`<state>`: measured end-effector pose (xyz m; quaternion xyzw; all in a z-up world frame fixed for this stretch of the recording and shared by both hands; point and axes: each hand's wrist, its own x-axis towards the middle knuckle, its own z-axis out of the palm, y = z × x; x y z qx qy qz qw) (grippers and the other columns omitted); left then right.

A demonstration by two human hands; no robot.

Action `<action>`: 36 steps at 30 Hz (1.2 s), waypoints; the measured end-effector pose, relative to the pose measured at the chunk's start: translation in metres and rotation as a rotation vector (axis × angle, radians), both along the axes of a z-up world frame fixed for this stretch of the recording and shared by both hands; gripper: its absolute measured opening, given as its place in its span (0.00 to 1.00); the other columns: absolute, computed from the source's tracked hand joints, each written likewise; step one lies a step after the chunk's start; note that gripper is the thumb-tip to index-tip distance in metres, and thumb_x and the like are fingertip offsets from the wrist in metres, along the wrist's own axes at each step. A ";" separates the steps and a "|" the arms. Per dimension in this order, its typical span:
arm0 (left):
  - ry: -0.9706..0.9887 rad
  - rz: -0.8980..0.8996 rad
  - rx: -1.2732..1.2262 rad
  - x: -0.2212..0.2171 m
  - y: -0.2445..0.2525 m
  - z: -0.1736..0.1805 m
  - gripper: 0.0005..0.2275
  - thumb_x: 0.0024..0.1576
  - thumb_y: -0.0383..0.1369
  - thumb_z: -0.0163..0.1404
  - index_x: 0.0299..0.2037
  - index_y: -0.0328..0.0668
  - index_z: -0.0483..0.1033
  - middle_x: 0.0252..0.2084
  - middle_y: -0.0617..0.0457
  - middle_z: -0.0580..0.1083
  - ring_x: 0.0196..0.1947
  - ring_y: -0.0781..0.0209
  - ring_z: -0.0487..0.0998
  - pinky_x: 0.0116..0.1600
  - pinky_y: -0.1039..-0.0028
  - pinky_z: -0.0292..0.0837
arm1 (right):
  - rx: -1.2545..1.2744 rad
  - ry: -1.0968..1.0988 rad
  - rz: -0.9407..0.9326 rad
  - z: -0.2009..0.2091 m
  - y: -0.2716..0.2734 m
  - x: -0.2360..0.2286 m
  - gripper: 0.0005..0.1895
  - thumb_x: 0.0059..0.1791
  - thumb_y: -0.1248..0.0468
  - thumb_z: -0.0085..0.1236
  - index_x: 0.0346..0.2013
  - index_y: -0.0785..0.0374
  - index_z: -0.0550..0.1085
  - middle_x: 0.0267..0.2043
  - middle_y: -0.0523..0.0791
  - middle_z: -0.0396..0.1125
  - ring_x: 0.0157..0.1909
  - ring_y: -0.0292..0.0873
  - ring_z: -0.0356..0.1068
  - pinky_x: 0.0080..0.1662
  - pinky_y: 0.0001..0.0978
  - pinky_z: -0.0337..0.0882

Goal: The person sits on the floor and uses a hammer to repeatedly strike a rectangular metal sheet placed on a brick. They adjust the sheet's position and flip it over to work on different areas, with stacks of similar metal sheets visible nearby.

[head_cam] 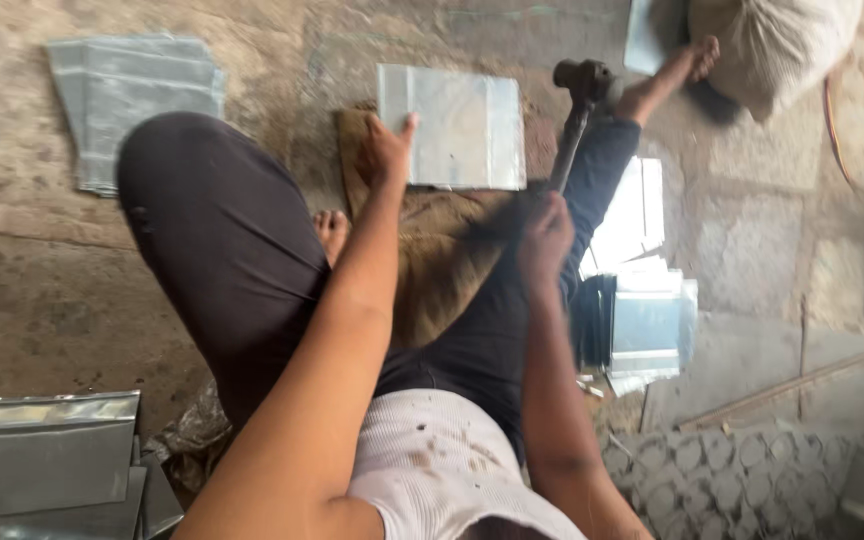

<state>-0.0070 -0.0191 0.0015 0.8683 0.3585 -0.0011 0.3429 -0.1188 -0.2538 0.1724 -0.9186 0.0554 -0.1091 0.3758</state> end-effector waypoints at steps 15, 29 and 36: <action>-0.056 0.026 -0.093 0.031 -0.006 -0.013 0.35 0.54 0.69 0.46 0.50 0.42 0.70 0.36 0.44 0.80 0.34 0.44 0.83 0.35 0.55 0.77 | -0.045 0.367 -0.007 0.019 -0.016 0.004 0.27 0.62 0.51 0.40 0.39 0.72 0.75 0.28 0.54 0.69 0.30 0.44 0.68 0.34 0.40 0.67; -0.151 -0.029 -0.084 0.031 0.014 0.009 0.31 0.59 0.63 0.44 0.47 0.37 0.66 0.33 0.41 0.79 0.28 0.48 0.83 0.25 0.62 0.76 | 0.019 0.217 0.066 0.031 0.004 -0.025 0.26 0.60 0.51 0.39 0.29 0.68 0.70 0.22 0.54 0.63 0.26 0.55 0.65 0.33 0.46 0.65; -0.081 -0.049 -0.118 0.032 0.011 -0.023 0.28 0.64 0.59 0.38 0.51 0.36 0.66 0.36 0.40 0.79 0.31 0.43 0.82 0.29 0.57 0.76 | -0.015 0.084 0.094 -0.030 0.001 -0.046 0.24 0.63 0.51 0.38 0.38 0.69 0.69 0.28 0.52 0.64 0.26 0.41 0.63 0.33 0.43 0.65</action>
